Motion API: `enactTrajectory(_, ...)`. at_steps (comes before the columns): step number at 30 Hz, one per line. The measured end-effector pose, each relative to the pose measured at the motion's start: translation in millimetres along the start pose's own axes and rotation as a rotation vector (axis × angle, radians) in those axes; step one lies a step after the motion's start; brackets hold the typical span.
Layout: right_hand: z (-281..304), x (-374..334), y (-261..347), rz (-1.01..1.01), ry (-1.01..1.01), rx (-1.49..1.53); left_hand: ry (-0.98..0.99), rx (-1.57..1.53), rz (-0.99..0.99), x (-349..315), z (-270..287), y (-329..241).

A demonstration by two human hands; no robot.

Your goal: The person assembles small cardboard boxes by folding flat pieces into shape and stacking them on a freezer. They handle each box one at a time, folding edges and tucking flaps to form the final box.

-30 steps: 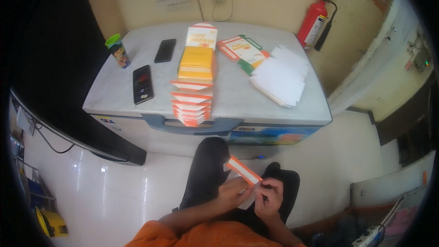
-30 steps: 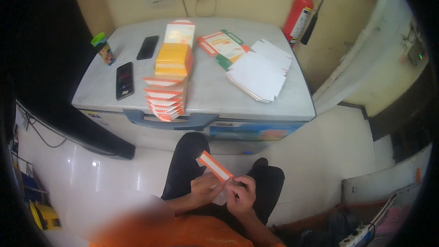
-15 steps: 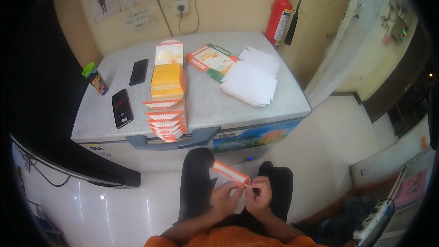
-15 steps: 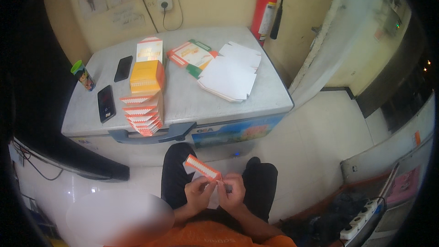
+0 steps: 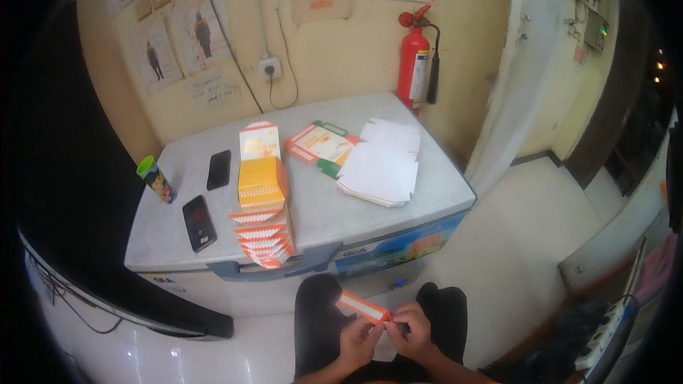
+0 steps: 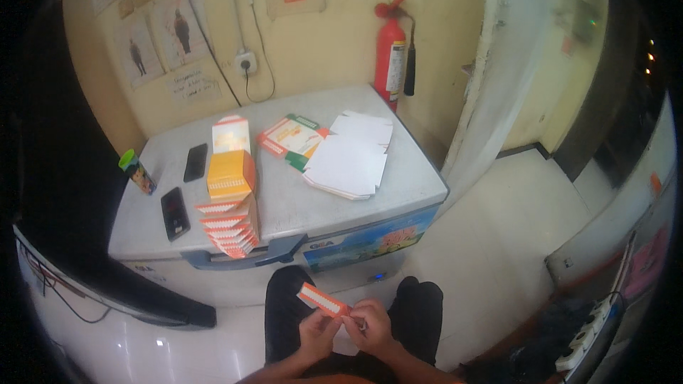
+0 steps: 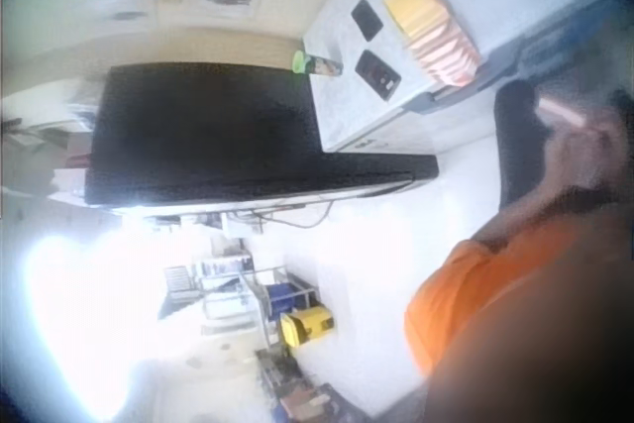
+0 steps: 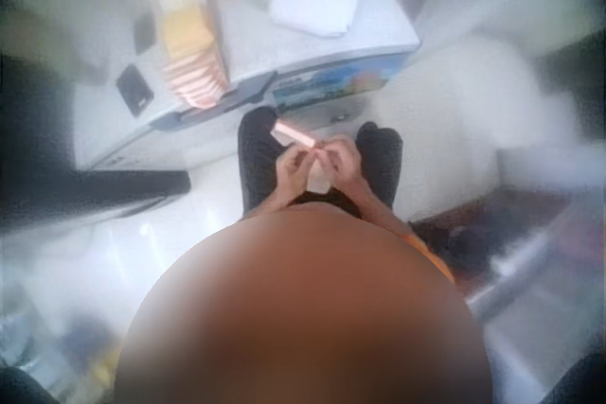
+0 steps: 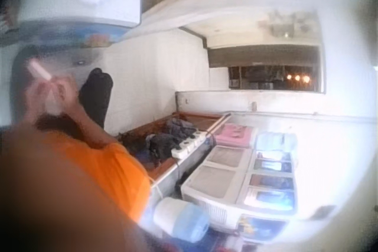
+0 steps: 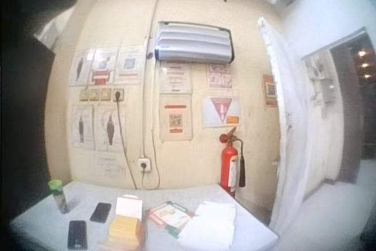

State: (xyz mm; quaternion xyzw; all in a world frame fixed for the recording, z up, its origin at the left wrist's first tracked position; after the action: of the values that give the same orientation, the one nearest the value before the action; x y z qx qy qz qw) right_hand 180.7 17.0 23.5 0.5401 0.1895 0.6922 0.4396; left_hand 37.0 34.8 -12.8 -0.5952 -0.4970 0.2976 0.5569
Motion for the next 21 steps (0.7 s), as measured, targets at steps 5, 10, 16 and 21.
enactTrajectory(5,2,2,2,-0.036,-0.005,0.067,0.015,-0.084,-0.019,-1,-1,-1)
enactTrajectory(10,9,4,5,0.078,0.09,0.097,0.079,0.291,-0.111,-5,17,-8)
enactTrajectory(16,7,0,10,0.064,0.076,0.143,0.029,0.184,-0.13,-5,20,-6)
enactTrajectory(21,8,6,14,0.13,0.025,0.055,0.008,0.387,-0.121,-1,18,-25)
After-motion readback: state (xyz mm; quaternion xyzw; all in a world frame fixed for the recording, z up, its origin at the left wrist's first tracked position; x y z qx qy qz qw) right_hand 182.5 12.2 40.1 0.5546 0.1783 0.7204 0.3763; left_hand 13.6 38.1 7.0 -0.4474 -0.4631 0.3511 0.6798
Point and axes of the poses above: each hand's wrist, its own x-axis towards the middle knuckle, its own z-axis out of the back of the hand, y = z × x, the point moved 4 cm from there along x, towards the middle knuckle, and after that the axes turned 7 degrees about y, right-handed, at the moved point
